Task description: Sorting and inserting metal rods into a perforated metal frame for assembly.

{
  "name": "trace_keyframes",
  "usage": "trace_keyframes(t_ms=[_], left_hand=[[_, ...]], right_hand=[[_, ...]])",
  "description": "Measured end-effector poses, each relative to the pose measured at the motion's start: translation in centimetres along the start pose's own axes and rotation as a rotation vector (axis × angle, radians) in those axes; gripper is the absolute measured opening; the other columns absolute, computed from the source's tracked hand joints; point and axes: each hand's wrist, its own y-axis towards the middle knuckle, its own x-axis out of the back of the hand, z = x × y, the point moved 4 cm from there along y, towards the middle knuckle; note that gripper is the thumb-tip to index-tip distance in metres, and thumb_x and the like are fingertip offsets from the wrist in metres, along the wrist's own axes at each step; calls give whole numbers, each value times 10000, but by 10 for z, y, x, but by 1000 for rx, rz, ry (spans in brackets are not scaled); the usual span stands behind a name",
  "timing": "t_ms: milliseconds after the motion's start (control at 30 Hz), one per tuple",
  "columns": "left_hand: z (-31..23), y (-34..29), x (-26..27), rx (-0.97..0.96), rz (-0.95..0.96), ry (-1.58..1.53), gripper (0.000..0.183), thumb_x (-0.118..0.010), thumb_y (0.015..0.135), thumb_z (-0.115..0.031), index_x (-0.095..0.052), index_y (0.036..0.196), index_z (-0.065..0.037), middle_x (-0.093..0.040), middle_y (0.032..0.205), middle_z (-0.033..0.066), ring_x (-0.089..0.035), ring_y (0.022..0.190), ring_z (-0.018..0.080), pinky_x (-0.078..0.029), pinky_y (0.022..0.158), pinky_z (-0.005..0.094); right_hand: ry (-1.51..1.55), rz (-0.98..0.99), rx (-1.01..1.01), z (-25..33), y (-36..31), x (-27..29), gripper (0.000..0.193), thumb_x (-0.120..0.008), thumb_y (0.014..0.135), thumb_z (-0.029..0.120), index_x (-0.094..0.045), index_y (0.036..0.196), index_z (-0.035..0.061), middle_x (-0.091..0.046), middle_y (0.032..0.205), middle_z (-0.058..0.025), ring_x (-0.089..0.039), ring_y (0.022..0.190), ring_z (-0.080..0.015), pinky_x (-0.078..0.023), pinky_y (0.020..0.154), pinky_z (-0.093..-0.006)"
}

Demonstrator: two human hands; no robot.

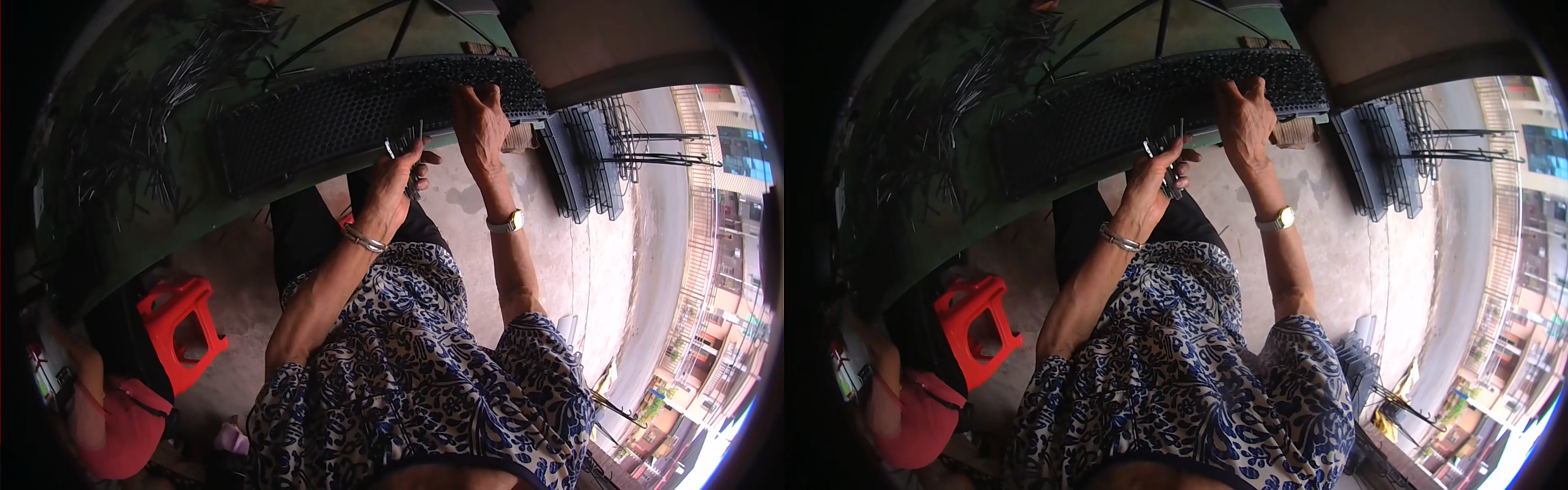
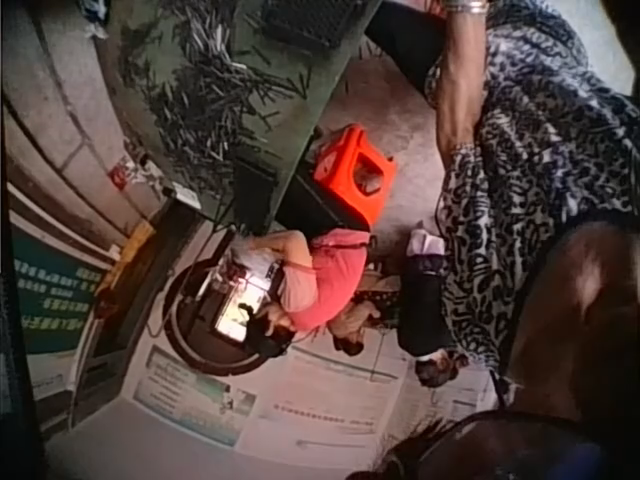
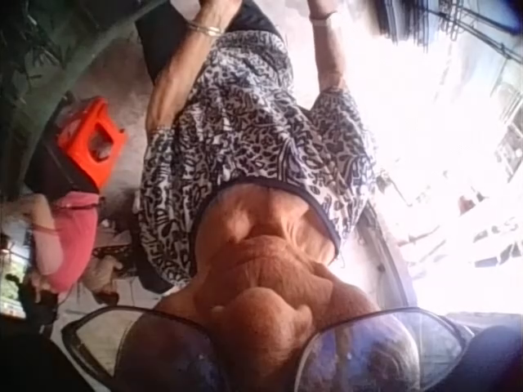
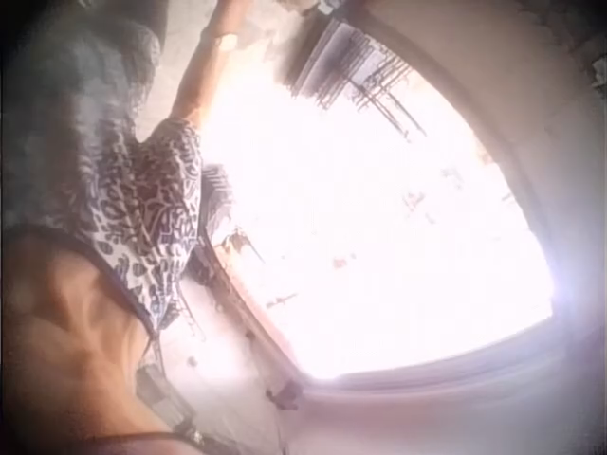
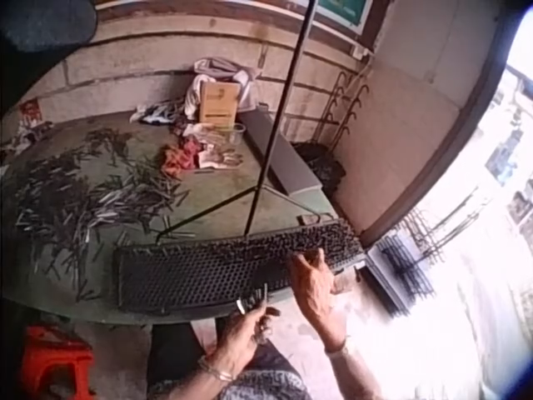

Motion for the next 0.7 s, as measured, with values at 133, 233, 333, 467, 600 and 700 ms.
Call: trace_keyframes(t_ms=[133,233,333,467,600,700], left_hand=[[-1,-2,-3,-20,-5,21,167,-620,917,-204,-651,977,-50,-655,800,84,-462,620,59,-348,494,190],[-2,-5,-6,-60,22,20,136,-624,911,-190,-647,942,-59,-663,806,80,-464,615,57,-345,494,186],[-1,-8,-6,-56,40,18,120,-631,903,-176,-651,949,-67,-676,820,80,-472,609,56,-338,494,181],[0,-13,-10,-38,-3,96,120,-639,892,-182,-655,960,-84,-693,831,63,-511,613,56,-342,497,186],[-3,-15,-12,-27,-20,224,146,-645,885,-204,-661,993,-106,-710,853,35,-563,638,68,-358,513,203],[-6,-17,-14,-24,10,310,174,-654,880,-216,-660,1012,-102,-716,885,39,-635,696,99,-363,517,208]], right_hand=[[-17,-15,-2,7,-3,7,197,-621,874,226,-675,1053,162,-593,949,-89,-600,846,-264,-497,665,-374],[300,-10,1,5,-7,18,224,-636,883,215,-676,1059,83,-621,894,-82,-604,805,-205,-488,657,-325],[745,552,-92,17,-18,20,193,-621,899,182,-688,1005,35,-623,859,-95,-584,783,-116,-467,673,-267],[897,676,-134,14,-23,28,195,-618,897,148,-673,997,-10,-642,871,-66,-586,812,-104,-469,693,-256],[1009,720,-170,12,-24,32,185,-613,895,123,-655,988,-31,-647,886,-56,-582,834,-92,-472,699,-250],[1008,729,-167,7,-26,31,173,-605,897,117,-643,983,-29,-652,880,-61,-591,817,-96,-478,695,-252]])
